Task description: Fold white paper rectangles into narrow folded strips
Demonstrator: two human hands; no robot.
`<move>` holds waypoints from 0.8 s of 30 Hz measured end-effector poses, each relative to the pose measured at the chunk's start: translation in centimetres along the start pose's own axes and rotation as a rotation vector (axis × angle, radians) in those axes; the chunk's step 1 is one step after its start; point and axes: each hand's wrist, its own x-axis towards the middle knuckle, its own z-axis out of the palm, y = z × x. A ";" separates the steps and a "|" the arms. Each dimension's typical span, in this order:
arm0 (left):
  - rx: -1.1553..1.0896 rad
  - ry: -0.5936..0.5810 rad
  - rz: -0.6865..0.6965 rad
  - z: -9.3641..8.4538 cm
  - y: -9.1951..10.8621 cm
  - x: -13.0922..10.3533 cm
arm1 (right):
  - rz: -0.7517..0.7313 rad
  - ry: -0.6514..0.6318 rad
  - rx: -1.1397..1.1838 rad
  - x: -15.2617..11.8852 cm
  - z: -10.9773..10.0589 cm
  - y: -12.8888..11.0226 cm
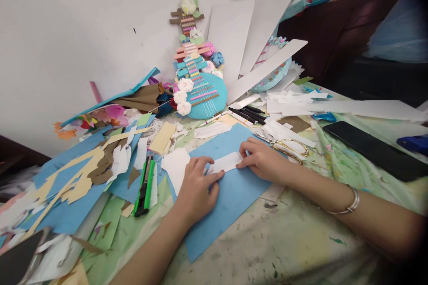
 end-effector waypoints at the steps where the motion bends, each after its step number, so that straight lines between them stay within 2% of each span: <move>1: 0.078 -0.010 0.042 -0.1 0.5 -0.1 | -0.039 -0.006 -0.066 0.0 0.0 -0.4; 3: 0.223 -0.042 0.117 -0.1 1.3 -0.2 | -0.105 -0.038 -0.192 -0.1 -0.2 -1.5; 5: 0.330 -0.075 0.156 0.1 1.9 -0.4 | -0.092 -0.098 -0.294 -0.2 -0.2 -2.6; 8: 0.410 -0.102 0.155 0.3 2.3 -0.6 | -0.029 -0.147 -0.371 -0.6 -0.2 -3.9; 11: 0.436 -0.131 0.134 0.5 2.2 -0.7 | -0.019 -0.142 -0.418 -0.8 0.0 -4.6; 15: 0.424 -0.152 0.108 0.8 2.2 -0.6 | -0.032 -0.161 -0.485 -0.7 -0.1 -4.9; 20: 0.419 -0.161 0.060 0.8 2.4 -0.6 | 0.041 -0.172 -0.429 -0.5 -0.5 -4.4; 24: 0.405 -0.191 0.074 0.7 2.5 -0.6 | 0.088 -0.180 -0.408 -0.7 -0.6 -3.8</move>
